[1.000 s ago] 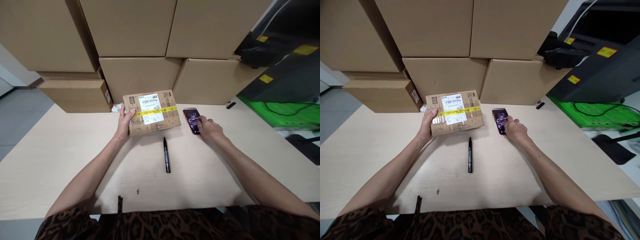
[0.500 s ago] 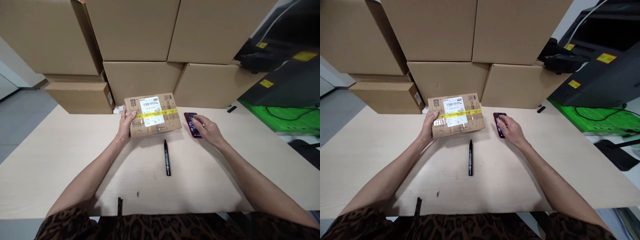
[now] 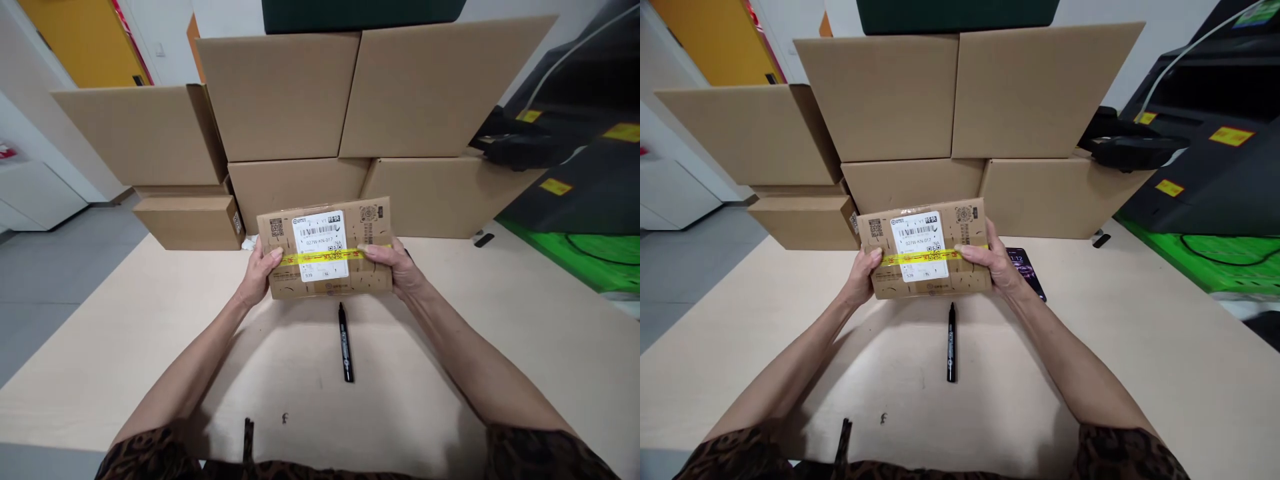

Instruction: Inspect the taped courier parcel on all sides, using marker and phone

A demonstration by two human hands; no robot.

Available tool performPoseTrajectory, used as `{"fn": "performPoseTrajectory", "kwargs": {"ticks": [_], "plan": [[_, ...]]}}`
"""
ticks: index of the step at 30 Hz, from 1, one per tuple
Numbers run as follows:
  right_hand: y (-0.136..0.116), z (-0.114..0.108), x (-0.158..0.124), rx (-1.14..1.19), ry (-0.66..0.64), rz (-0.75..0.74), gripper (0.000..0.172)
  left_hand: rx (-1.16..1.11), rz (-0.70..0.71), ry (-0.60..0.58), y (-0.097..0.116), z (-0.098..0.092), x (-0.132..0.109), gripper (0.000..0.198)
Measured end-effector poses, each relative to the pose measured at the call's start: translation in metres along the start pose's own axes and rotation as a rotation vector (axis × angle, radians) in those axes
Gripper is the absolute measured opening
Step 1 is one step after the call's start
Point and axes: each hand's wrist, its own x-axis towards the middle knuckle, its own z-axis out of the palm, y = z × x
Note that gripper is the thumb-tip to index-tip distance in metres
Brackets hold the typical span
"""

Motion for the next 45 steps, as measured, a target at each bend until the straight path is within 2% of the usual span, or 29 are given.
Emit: {"fn": "performPoseTrajectory", "kwargs": {"ticks": [2,4,7,9,12,15,16,18,21,23,25,29,32,35,37,40,45], "plan": [[0.003,-0.006,-0.003,-0.106,-0.030,-0.120,0.085,0.049,0.017,-0.020,0.002,0.002,0.000,0.078],[0.009,-0.015,-0.004,-0.281,-0.087,-0.291,0.099,0.077,0.032,-0.023,0.003,0.005,0.001,0.074],[0.017,-0.028,-0.002,-0.550,-0.132,-0.564,0.126,0.002,0.019,0.057,0.009,0.010,0.003,0.076],[0.023,-0.034,0.001,-0.701,-0.130,-0.717,0.134,-0.070,-0.023,0.118,0.017,0.011,0.004,0.082],[0.029,-0.036,0.007,-0.886,-0.147,-0.976,0.137,-0.058,-0.077,0.184,0.029,0.010,0.004,0.070],[0.032,-0.030,0.006,-0.972,-0.108,-1.136,0.133,-0.006,-0.020,0.249,0.033,0.009,0.004,0.059],[0.033,-0.028,0.005,-0.977,-0.081,-1.114,0.131,0.002,0.025,0.261,0.033,0.009,0.004,0.059],[0.032,-0.025,0.000,-0.958,-0.072,-0.967,0.132,0.022,0.124,0.284,0.030,0.011,0.003,0.058],[0.028,-0.026,-0.007,-0.853,-0.169,-0.699,0.137,0.082,0.224,0.318,0.023,0.013,0.002,0.058],[0.024,-0.026,-0.009,-0.684,-0.237,-0.585,0.133,0.179,0.305,0.325,0.019,0.014,-0.001,0.060],[0.021,-0.023,-0.009,-0.423,-0.193,-0.474,0.119,0.349,0.444,0.292,0.018,0.016,-0.006,0.061],[0.013,-0.011,-0.005,0.097,0.123,-0.143,0.073,0.696,0.816,0.072,0.022,0.020,-0.016,0.070],[0.010,-0.005,-0.002,0.225,0.100,0.071,0.054,0.828,0.988,-0.093,0.026,0.018,-0.018,0.084],[0.009,-0.006,0.001,0.231,0.087,0.156,0.037,0.860,0.959,-0.193,0.028,0.013,-0.017,0.085],[0.008,-0.007,0.002,0.233,0.136,0.154,0.036,0.838,0.864,-0.223,0.028,0.013,-0.018,0.077],[0.004,-0.007,0.000,0.227,0.200,0.067,0.038,0.768,0.659,-0.199,0.027,0.016,-0.022,0.075],[0.001,-0.004,-0.009,0.158,0.253,-0.179,0.032,0.544,0.331,-0.174,0.035,0.019,-0.023,0.096]]}}
